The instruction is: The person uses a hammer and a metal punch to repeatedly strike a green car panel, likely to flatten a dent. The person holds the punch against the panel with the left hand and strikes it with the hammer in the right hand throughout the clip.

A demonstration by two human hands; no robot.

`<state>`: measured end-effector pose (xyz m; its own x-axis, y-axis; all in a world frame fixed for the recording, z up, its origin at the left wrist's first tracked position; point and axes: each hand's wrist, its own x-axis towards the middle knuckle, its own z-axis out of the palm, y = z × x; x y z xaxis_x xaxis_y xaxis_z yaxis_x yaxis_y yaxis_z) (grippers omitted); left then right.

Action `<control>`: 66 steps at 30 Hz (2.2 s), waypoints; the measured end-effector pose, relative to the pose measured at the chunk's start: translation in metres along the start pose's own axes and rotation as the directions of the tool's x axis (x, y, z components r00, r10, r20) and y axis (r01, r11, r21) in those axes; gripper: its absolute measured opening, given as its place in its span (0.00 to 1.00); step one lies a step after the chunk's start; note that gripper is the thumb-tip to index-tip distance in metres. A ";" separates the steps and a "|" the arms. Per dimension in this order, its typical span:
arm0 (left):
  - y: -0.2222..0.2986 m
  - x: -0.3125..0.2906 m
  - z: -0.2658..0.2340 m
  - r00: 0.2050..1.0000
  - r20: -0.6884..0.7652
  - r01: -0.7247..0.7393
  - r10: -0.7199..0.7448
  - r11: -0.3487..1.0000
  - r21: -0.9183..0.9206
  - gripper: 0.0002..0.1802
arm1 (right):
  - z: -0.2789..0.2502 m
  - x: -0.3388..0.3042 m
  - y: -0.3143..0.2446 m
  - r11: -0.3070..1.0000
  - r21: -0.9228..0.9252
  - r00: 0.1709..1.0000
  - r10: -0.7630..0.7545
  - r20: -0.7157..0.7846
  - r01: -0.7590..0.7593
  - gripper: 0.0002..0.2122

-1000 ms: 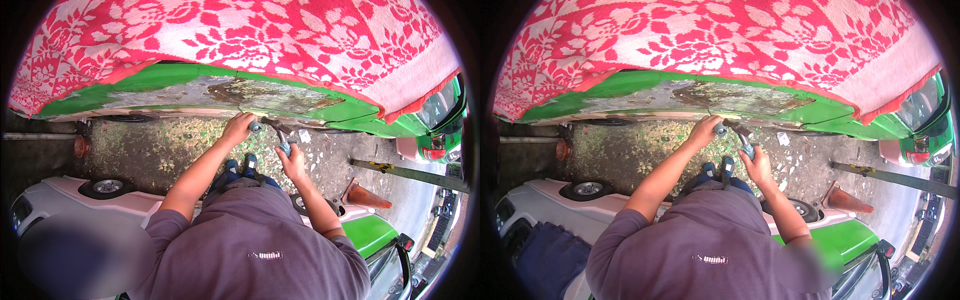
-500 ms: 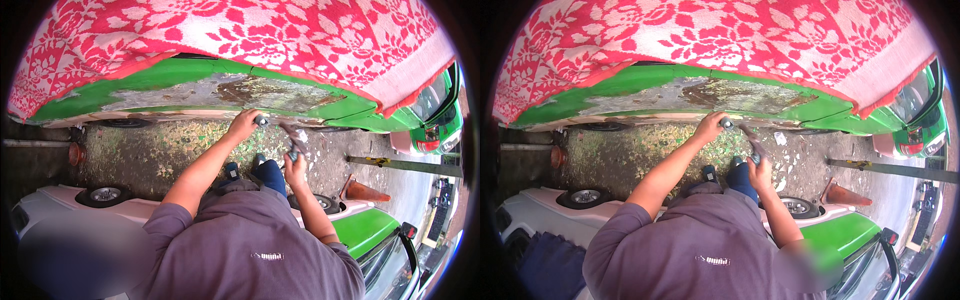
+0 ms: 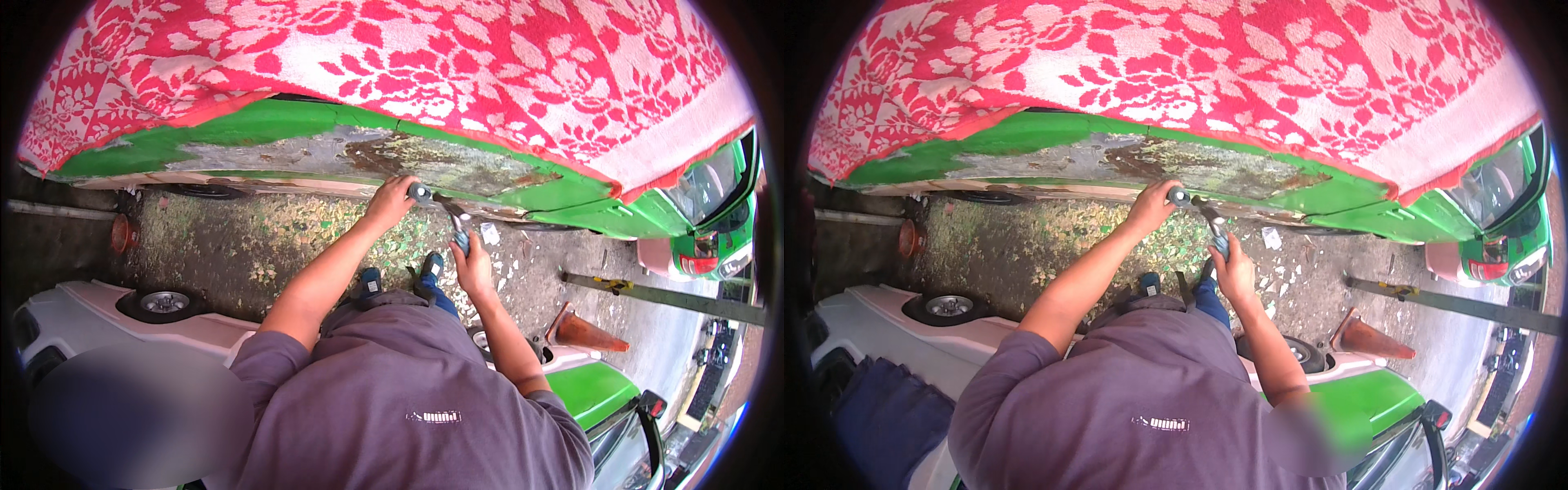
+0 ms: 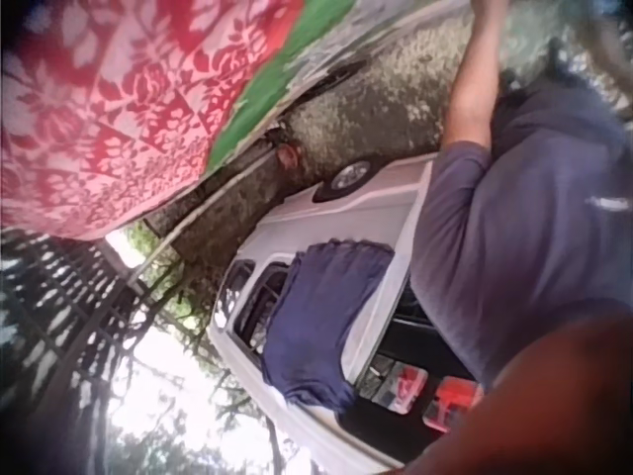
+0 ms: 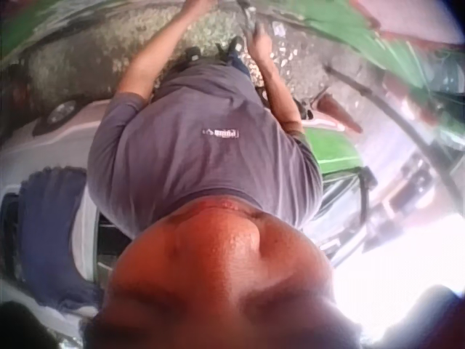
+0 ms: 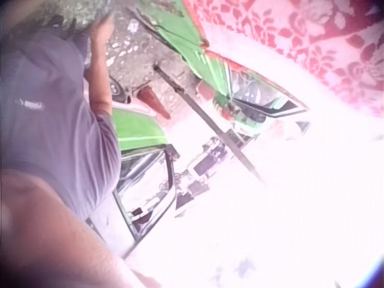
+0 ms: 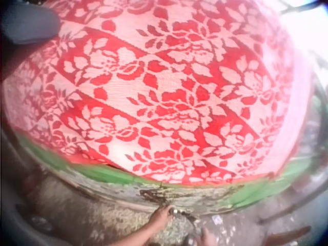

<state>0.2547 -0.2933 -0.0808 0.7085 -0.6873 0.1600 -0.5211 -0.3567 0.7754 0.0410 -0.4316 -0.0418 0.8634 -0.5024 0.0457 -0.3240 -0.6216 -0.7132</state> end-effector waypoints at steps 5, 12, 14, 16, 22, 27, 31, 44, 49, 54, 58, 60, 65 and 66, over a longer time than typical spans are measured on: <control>0.009 0.006 0.003 0.999 0.007 0.049 -0.050 0.997 0.064 0.22 | -0.014 0.001 0.006 0.982 0.188 0.998 -0.019 -0.064 0.031 0.21; 0.016 0.011 0.011 0.994 0.003 0.108 -0.109 0.991 0.081 0.23 | -0.023 0.027 0.008 0.983 0.180 0.999 0.016 0.041 -0.023 0.23; 0.016 0.014 0.011 0.993 0.007 0.117 -0.118 0.991 0.069 0.23 | -0.023 0.025 0.013 0.977 0.214 1.000 0.016 0.025 -0.021 0.20; 0.017 0.016 0.012 0.992 0.002 0.129 -0.129 0.988 0.083 0.23 | -0.021 0.033 0.012 0.999 -0.026 0.995 -0.030 0.096 0.032 0.20; 0.016 0.011 0.014 0.992 -0.047 0.123 -0.118 0.987 0.104 0.22 | -0.036 0.035 0.011 0.991 0.121 0.994 0.037 0.105 -0.050 0.20; 0.018 0.011 0.019 0.993 -0.055 0.114 -0.108 0.984 0.136 0.22 | -0.025 0.047 -0.001 0.970 -0.243 0.965 0.075 0.251 -0.013 0.20; 0.014 0.017 0.018 0.989 -0.079 0.131 -0.122 0.985 0.115 0.22 | -0.032 0.052 -0.004 0.994 0.087 0.994 0.051 0.100 -0.060 0.20; 0.009 -0.019 0.028 0.985 -0.132 0.131 -0.113 0.982 0.133 0.20 | -0.029 0.033 0.002 0.981 0.191 0.995 0.022 0.102 -0.042 0.22; -0.009 -0.043 0.014 0.978 -0.210 0.023 -0.017 0.999 0.029 0.17 | -0.022 0.033 0.002 0.983 0.171 0.985 0.035 0.171 -0.064 0.23; -0.020 -0.058 -0.005 0.987 -0.159 -0.009 0.006 1.000 -0.018 0.20 | -0.026 0.031 0.006 0.964 0.223 0.979 0.110 0.173 -0.147 0.23; -0.031 -0.079 -0.007 0.990 -0.121 0.079 -0.079 0.997 0.000 0.21 | -0.032 0.032 0.003 0.961 0.183 0.970 0.174 0.171 -0.205 0.22; -0.042 -0.084 -0.006 0.976 -0.193 0.108 -0.103 0.994 0.015 0.22 | -0.032 0.029 0.003 0.955 0.204 0.969 0.181 0.167 -0.213 0.22; -0.017 -0.068 -0.025 0.996 -0.082 0.015 -0.017 1.000 -0.016 0.18 | -0.029 0.022 0.005 0.949 0.239 0.974 0.175 0.142 -0.205 0.22; -0.013 -0.065 -0.026 0.998 -0.053 0.021 -0.022 0.999 -0.025 0.17 | -0.029 0.021 0.004 0.950 0.243 0.976 0.167 0.143 -0.198 0.22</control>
<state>0.2280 -0.2275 -0.0858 0.7442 -0.6447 0.1747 -0.4938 -0.3549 0.7938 0.0468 -0.4624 -0.0238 0.8435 -0.5080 -0.1747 -0.3850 -0.3448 -0.8561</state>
